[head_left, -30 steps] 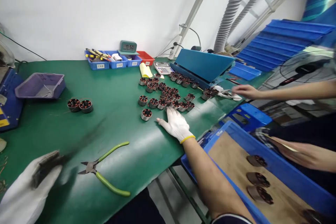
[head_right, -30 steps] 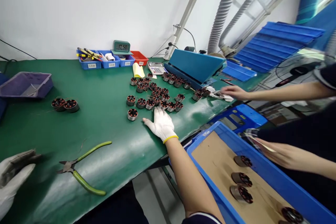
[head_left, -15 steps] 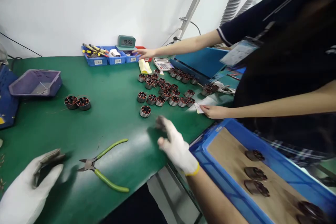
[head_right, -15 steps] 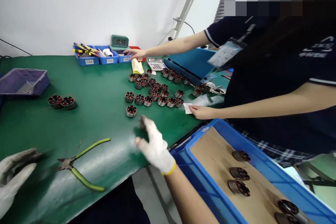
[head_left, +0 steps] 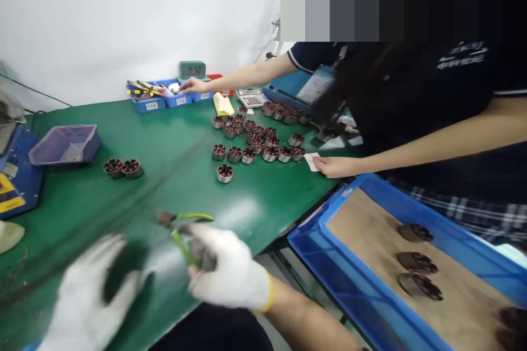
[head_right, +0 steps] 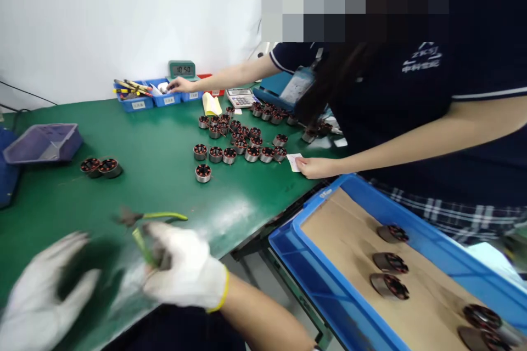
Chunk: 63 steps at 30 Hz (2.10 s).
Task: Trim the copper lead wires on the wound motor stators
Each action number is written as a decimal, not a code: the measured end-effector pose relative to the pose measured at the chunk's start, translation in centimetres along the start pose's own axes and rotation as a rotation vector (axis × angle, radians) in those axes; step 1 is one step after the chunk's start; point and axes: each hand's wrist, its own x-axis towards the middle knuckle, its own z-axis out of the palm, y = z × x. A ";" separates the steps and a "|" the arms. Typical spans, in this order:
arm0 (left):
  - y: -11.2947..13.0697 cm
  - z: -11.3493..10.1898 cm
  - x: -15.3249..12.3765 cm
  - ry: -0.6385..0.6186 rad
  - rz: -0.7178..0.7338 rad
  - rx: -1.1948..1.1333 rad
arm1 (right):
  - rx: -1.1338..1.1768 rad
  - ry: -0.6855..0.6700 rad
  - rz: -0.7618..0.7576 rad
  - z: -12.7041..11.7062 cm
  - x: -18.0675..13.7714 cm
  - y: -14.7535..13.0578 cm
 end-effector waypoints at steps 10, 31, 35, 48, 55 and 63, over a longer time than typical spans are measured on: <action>16.2 9.7 8.5 -0.468 0.428 0.018 | 0.571 0.763 0.114 -6.7 -5.5 4.3; 0.1 -1.9 14.4 -0.096 -0.146 0.595 | -0.740 0.199 0.140 0.3 3.7 4.7; 0.4 -0.9 21.7 -0.262 -0.046 0.573 | -0.744 0.209 0.151 0.3 3.9 5.2; 5.3 -3.6 7.9 -0.575 0.059 0.243 | -0.650 -0.001 -0.417 0.7 4.6 2.6; 4.1 -4.5 6.1 -0.553 -0.113 -0.041 | -0.449 -0.315 -0.398 5.7 7.3 -0.9; 5.7 -8.4 0.9 -0.542 0.334 -0.018 | -0.311 -0.220 -0.545 7.2 8.3 1.6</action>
